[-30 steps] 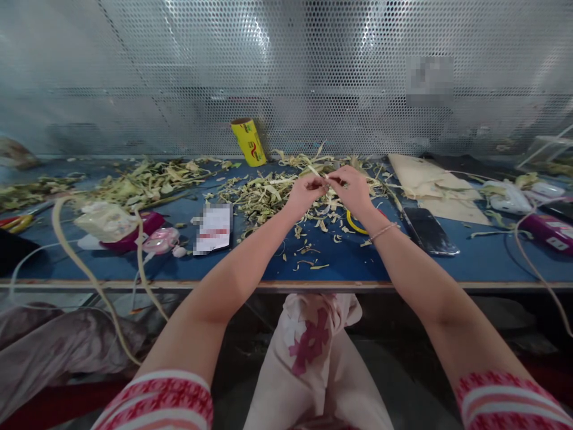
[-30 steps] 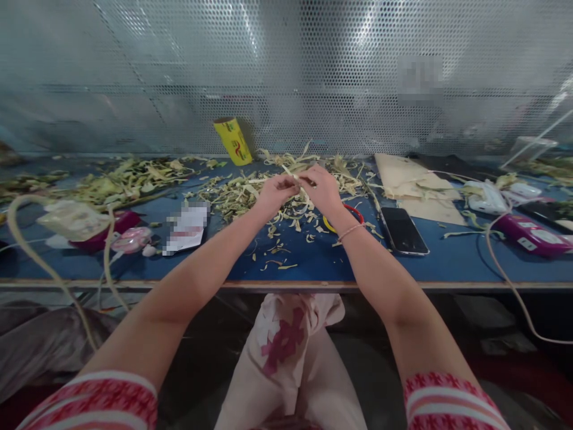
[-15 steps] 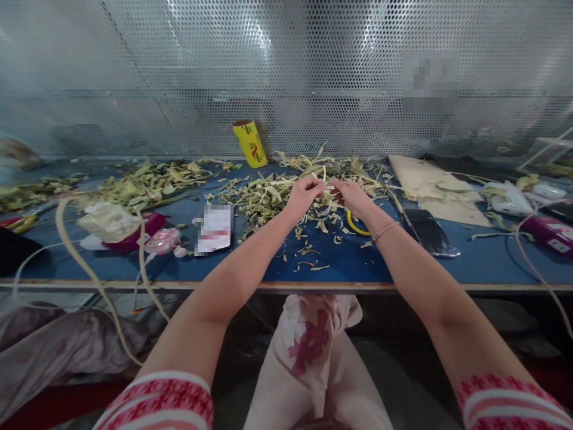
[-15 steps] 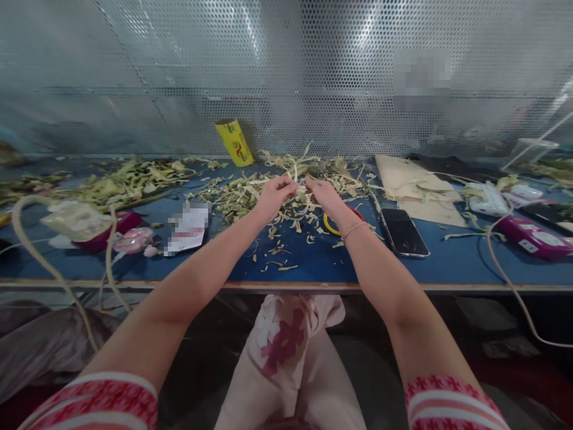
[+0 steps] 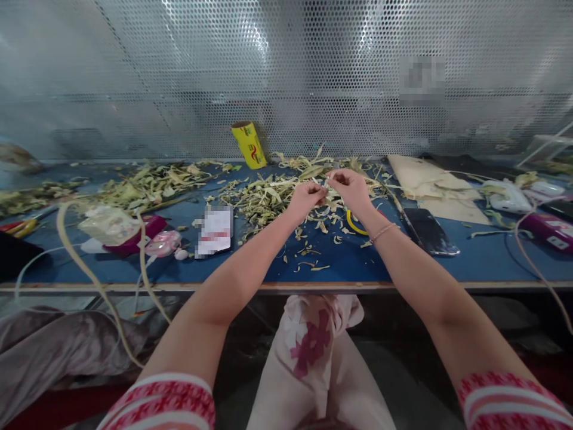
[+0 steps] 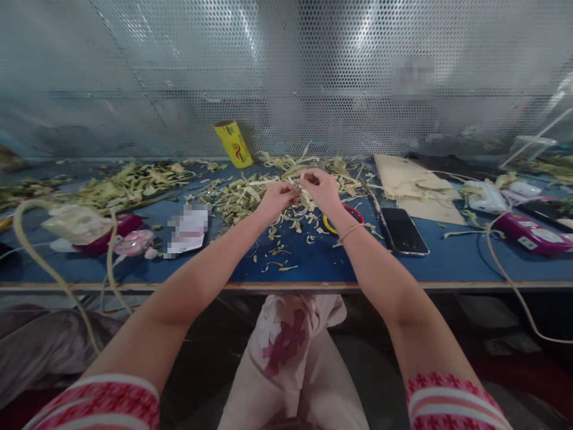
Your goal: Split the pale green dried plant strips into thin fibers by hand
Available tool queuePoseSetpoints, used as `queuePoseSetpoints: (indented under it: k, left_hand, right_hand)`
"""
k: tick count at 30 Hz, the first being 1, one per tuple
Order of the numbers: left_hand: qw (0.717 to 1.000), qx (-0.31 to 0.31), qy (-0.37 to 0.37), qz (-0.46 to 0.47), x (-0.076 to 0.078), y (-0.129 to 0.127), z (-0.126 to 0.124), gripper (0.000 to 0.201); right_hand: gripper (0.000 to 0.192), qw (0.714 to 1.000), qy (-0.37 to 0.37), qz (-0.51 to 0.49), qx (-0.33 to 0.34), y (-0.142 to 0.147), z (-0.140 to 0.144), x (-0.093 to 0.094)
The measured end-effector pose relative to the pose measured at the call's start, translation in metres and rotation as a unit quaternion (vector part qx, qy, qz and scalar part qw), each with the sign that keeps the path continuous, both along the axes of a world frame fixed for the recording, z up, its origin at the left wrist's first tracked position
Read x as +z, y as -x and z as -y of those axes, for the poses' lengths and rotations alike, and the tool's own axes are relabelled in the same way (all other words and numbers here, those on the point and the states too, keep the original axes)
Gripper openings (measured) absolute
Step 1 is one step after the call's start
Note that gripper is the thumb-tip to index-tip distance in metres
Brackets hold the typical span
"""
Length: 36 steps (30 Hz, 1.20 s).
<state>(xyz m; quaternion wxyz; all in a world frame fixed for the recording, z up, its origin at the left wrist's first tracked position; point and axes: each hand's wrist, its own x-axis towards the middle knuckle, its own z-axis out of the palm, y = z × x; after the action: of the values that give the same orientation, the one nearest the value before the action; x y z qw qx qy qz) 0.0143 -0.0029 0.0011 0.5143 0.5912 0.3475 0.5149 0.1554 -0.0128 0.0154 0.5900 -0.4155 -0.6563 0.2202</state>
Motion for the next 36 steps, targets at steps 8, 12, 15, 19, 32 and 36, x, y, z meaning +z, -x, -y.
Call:
queuePoseSetpoints:
  k: [8,12,15,19,32,36]
  left_hand:
    - [0.999,-0.028,-0.026,0.019,0.005,-0.001,0.011,0.009]
    - [0.991,-0.068,0.036,0.110,0.005,-0.003,0.014,0.019]
    - [0.987,-0.072,0.040,0.138,0.005,-0.003,0.012,0.024]
    - [0.986,-0.059,0.052,0.147,0.007,-0.001,0.010,0.017]
    - [0.992,-0.025,0.059,0.112,0.009,-0.002,0.010,0.014]
    - [0.992,-0.029,0.067,0.101,0.010,-0.001,0.011,0.011]
  right_hand:
    - [0.016,0.993,-0.047,0.112,-0.002,0.001,0.002,-0.001]
    - [0.011,0.985,-0.084,0.152,-0.008,0.000,-0.001,-0.002]
    - [0.017,0.986,-0.077,0.145,0.003,0.001,0.000,-0.001]
    - [0.021,0.994,-0.051,0.094,0.031,0.000,0.002,0.001]
    - [0.017,0.994,-0.036,0.098,-0.016,-0.003,-0.001,0.001]
    - [0.018,0.996,-0.028,0.078,-0.023,-0.003,-0.003,0.001]
